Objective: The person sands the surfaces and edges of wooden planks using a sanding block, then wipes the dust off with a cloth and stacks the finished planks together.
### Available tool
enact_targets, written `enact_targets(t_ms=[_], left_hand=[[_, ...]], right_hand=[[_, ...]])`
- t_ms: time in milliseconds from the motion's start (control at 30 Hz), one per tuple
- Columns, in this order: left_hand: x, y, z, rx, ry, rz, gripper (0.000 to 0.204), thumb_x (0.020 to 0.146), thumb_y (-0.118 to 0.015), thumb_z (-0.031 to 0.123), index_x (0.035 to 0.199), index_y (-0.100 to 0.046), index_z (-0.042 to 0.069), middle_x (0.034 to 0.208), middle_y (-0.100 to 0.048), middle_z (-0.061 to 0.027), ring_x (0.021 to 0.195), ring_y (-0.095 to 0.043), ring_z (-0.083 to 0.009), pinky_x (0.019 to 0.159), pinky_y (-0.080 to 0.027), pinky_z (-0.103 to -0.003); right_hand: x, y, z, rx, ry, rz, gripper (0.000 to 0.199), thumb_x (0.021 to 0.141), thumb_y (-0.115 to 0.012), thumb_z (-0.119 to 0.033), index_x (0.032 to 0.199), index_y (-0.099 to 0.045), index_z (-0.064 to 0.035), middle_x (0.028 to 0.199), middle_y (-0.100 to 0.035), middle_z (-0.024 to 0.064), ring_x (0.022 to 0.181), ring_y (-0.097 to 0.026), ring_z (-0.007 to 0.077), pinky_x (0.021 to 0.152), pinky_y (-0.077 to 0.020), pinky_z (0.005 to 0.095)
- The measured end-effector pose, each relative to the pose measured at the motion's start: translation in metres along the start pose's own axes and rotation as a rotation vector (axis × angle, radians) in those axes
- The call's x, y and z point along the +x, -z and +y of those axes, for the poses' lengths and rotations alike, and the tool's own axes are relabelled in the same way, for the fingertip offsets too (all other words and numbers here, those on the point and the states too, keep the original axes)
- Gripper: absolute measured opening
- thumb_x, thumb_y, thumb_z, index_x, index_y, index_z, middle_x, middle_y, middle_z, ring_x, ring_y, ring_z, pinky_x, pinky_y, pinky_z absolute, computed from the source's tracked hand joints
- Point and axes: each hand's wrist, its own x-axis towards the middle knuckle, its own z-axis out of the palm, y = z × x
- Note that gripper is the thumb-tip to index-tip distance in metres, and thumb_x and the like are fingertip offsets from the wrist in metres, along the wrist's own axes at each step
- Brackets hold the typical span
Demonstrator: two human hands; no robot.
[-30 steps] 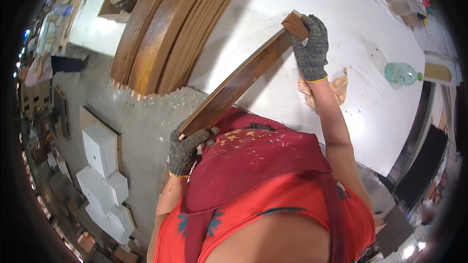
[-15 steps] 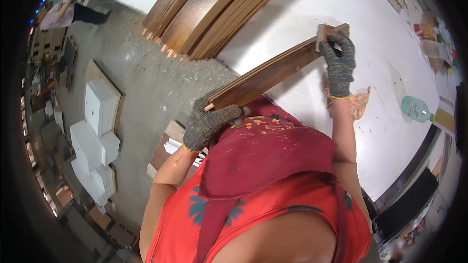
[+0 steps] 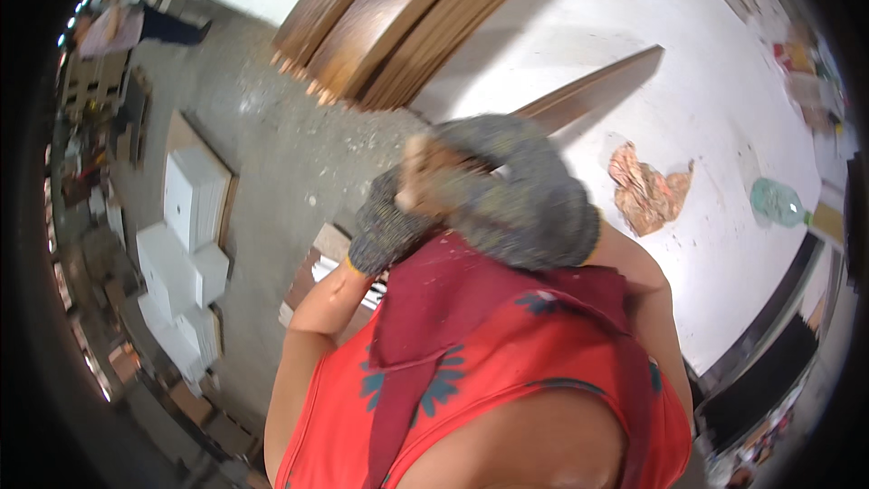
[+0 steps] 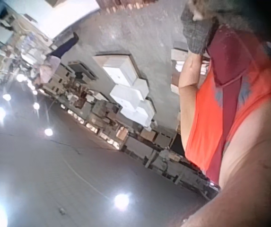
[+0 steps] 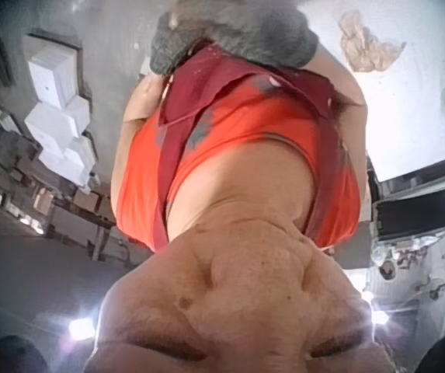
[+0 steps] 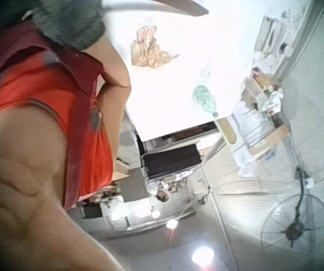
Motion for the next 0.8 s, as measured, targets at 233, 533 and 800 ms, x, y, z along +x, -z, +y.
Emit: enact_targets(t_ms=[233,533,800], left_hand=[[-0.004,0.001,0.006,-0.344,0.315,-0.006,0.033,0.081,-0.069,0.005,0.111,-0.061,-0.005,0.094,-0.069,-0.0102,0.079,-0.064,-0.0185,0.071,-0.052,-0.029],[0.009,0.003,0.028,-0.500,0.488,-0.097,0.040,0.082,-0.069,0.005,0.120,-0.058,-0.006,0.084,-0.067,-0.0141,0.069,-0.064,-0.0174,0.061,-0.050,-0.028],[0.017,0.002,0.027,-0.371,0.422,-0.034,0.035,0.080,-0.071,0.005,0.114,-0.064,-0.003,0.095,-0.070,-0.0132,0.083,-0.067,-0.0214,0.073,-0.052,-0.031]], right_hand=[[-0.017,-0.017,0.023,-0.259,0.112,0.121,0.027,0.077,-0.062,-0.016,0.103,-0.067,-0.0125,0.106,-0.063,0.0116,0.090,-0.061,0.0306,0.077,-0.0496,0.0454],[-0.105,0.119,0.177,-0.468,-0.283,0.544,0.037,0.086,-0.065,-0.030,0.119,-0.065,-0.0128,0.113,-0.064,0.0103,0.099,-0.061,0.0253,0.091,-0.0495,0.0395],[-0.156,0.221,0.242,0.035,-0.800,1.043,0.042,0.086,-0.066,-0.027,0.122,-0.064,-0.0050,0.111,-0.067,0.0094,0.095,-0.063,0.0214,0.084,-0.0501,0.0316]])
